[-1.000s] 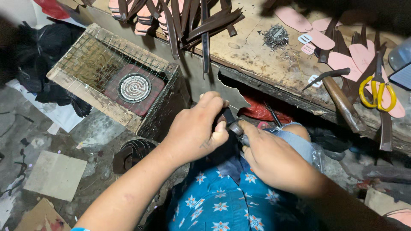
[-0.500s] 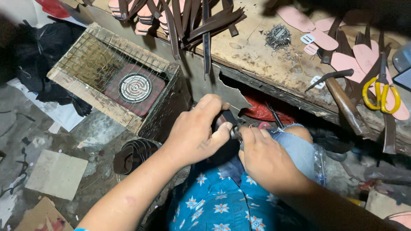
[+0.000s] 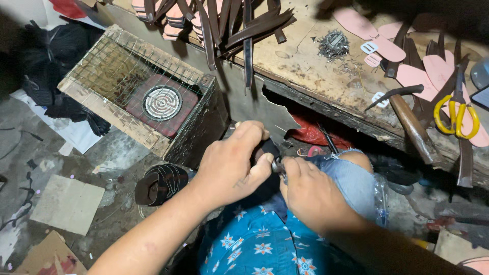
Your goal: The person sits on the floor with a shoe across their lap and attaches a strap to its upper. They position the strap, hammer it in place with a hammer, use pliers to grip and secure it, and press the strap along the shoe edge, working the shoe over on their lap.
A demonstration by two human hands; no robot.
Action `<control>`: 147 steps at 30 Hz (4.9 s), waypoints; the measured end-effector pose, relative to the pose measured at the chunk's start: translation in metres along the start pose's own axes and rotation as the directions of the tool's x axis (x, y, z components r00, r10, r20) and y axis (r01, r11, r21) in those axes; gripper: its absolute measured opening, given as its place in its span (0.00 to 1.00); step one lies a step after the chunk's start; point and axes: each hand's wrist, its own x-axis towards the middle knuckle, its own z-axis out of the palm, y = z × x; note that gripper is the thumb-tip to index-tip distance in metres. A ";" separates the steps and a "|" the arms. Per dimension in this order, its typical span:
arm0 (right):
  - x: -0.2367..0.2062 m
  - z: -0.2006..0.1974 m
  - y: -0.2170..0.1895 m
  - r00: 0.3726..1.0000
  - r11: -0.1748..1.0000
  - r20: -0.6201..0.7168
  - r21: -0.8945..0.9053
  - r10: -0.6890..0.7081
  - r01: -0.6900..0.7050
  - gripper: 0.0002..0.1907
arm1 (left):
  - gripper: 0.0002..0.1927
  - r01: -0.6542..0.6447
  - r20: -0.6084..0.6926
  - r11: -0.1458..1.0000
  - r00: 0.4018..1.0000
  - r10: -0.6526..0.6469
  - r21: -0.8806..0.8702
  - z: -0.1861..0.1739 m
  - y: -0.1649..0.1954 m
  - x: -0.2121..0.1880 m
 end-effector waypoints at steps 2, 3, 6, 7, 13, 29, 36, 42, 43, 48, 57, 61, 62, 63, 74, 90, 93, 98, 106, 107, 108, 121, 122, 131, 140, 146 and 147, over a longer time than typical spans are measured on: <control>0.002 0.002 0.001 1.000 1.000 0.006 -0.004 0.002 -0.002 0.18 | 0.17 0.092 0.034 0.995 0.995 -0.093 0.030 -0.001 0.001 0.001; 0.004 -0.001 0.003 1.000 1.000 0.009 -0.004 0.004 -0.004 0.18 | 0.17 0.131 0.042 0.989 0.990 -0.134 0.067 -0.001 0.001 0.002; 0.011 -0.017 0.011 0.987 0.956 -0.053 0.248 -0.150 0.158 0.21 | 0.17 0.172 0.047 0.981 0.983 -0.176 0.088 -0.001 0.000 0.003; 0.012 -0.022 0.012 0.994 0.965 0.074 0.255 -0.076 0.055 0.20 | 0.17 0.176 0.048 0.981 0.982 -0.180 0.081 -0.002 0.000 0.002; 0.010 -0.007 -0.010 0.989 0.991 0.139 0.121 0.049 -0.066 0.19 | 0.18 0.065 0.004 0.998 0.998 -0.065 0.016 -0.007 -0.003 -0.005; 0.021 0.004 -0.019 0.979 0.984 0.178 0.132 0.097 -0.122 0.17 | 0.16 0.203 0.106 0.979 0.974 -0.200 -0.014 -0.021 -0.006 -0.008; 0.029 -0.006 -0.004 0.881 0.844 0.464 0.430 0.096 -0.319 0.16 | 0.17 0.099 0.036 0.993 0.994 -0.102 0.064 -0.023 -0.006 -0.015; 0.025 0.010 -0.027 0.989 0.984 0.140 0.159 0.054 -0.076 0.18 | 0.17 0.275 0.112 0.961 0.955 -0.275 0.009 -0.024 -0.009 -0.015; 0.026 0.009 -0.026 0.989 0.969 0.144 0.243 0.013 -0.048 0.17 | 0.17 0.307 0.122 0.952 0.944 -0.307 0.018 -0.025 -0.010 -0.015; 0.036 -0.001 -0.016 0.771 0.739 0.623 0.456 0.132 -0.496 0.15 | 0.17 0.160 0.090 0.984 0.982 -0.167 0.078 -0.029 -0.013 -0.021; 0.035 0.024 -0.028 0.988 0.938 0.058 0.328 -0.142 0.115 0.15 | 0.18 0.282 0.092 0.956 0.953 -0.288 0.081 -0.034 -0.016 -0.030; 0.039 0.022 -0.023 0.860 0.799 0.509 0.502 0.037 -0.332 0.16 | 0.18 0.200 0.079 0.974 0.975 -0.209 0.108 -0.035 -0.021 -0.038; 0.038 0.023 -0.026 0.903 0.864 0.428 0.444 0.028 -0.237 0.17 | 0.18 0.208 0.082 0.973 0.973 -0.216 0.098 -0.035 -0.021 -0.041; 0.037 0.024 -0.031 0.940 0.917 0.342 0.372 0.007 -0.142 0.18 | 0.18 0.214 0.083 0.973 0.972 -0.221 0.089 -0.035 -0.022 -0.043; 0.050 0.027 -0.042 0.851 0.828 0.525 0.472 0.010 -0.302 0.18 | 0.18 0.325 0.081 0.944 0.941 -0.329 0.059 -0.038 -0.031 -0.054; 0.040 0.072 -0.042 0.601 0.214 0.755 0.653 -0.263 -0.726 0.23 | 0.16 0.318 -0.024 0.944 0.947 -0.321 -0.084 -0.036 -0.063 -0.071; 0.043 0.071 -0.038 0.623 0.230 0.729 0.683 -0.285 -0.694 0.21 | 0.17 0.380 0.033 0.925 0.925 -0.379 -0.031 -0.037 -0.057 -0.071; 0.040 0.044 -0.037 0.567 0.251 0.801 0.599 -0.193 -0.760 0.18 | 0.17 0.331 0.054 0.944 0.943 -0.330 -0.016 -0.043 -0.051 -0.066; 0.028 0.044 -0.061 0.835 0.788 0.550 0.512 0.005 -0.342 0.15 | 0.19 0.553 0.095 0.829 0.832 -0.546 -0.082 -0.036 -0.042 -0.068; 0.028 0.048 -0.061 0.869 0.812 0.493 0.518 -0.026 -0.269 0.16 | 0.18 0.496 0.061 0.863 0.868 -0.492 -0.096 -0.035 -0.044 -0.070; 0.027 0.053 -0.060 0.899 0.833 0.434 0.518 -0.061 -0.193 0.17 | 0.17 0.435 0.024 0.894 0.900 -0.435 -0.106 -0.034 -0.047 -0.072; -0.060 0.010 0.049 0.636 0.984 0.751 -0.139 0.177 -0.110 0.28 | 0.15 0.436 0.191 0.384 0.825 -0.532 -0.814 0.075 -0.082 -0.080; -0.072 0.006 0.057 0.676 0.993 0.729 -0.044 0.109 -0.113 0.27 | 0.15 0.483 0.227 0.382 0.804 -0.549 -0.788 0.089 -0.080 -0.074; -0.060 -0.051 0.198 0.958 0.918 -0.158 -0.285 0.240 -0.277 0.19 | 0.14 0.518 0.300 0.419 0.823 -0.482 -0.746 0.136 -0.093 -0.060; -0.033 -0.039 0.227 0.887 0.775 -0.328 -0.445 0.325 -0.449 0.22 | 0.23 0.606 0.441 0.359 0.780 -0.444 -0.710 0.131 -0.095 -0.052; -0.063 -0.007 0.141 0.764 0.604 -0.061 0.654 0.642 -0.455 0.20 | 0.46 0.474 0.383 0.486 0.880 -0.281 -0.734 0.123 -0.089 -0.052; -0.068 0.004 0.123 0.750 0.515 0.089 0.673 0.656 -0.531 0.21 | 0.44 0.389 0.290 0.586 0.921 -0.259 -0.711 0.127 -0.087 -0.051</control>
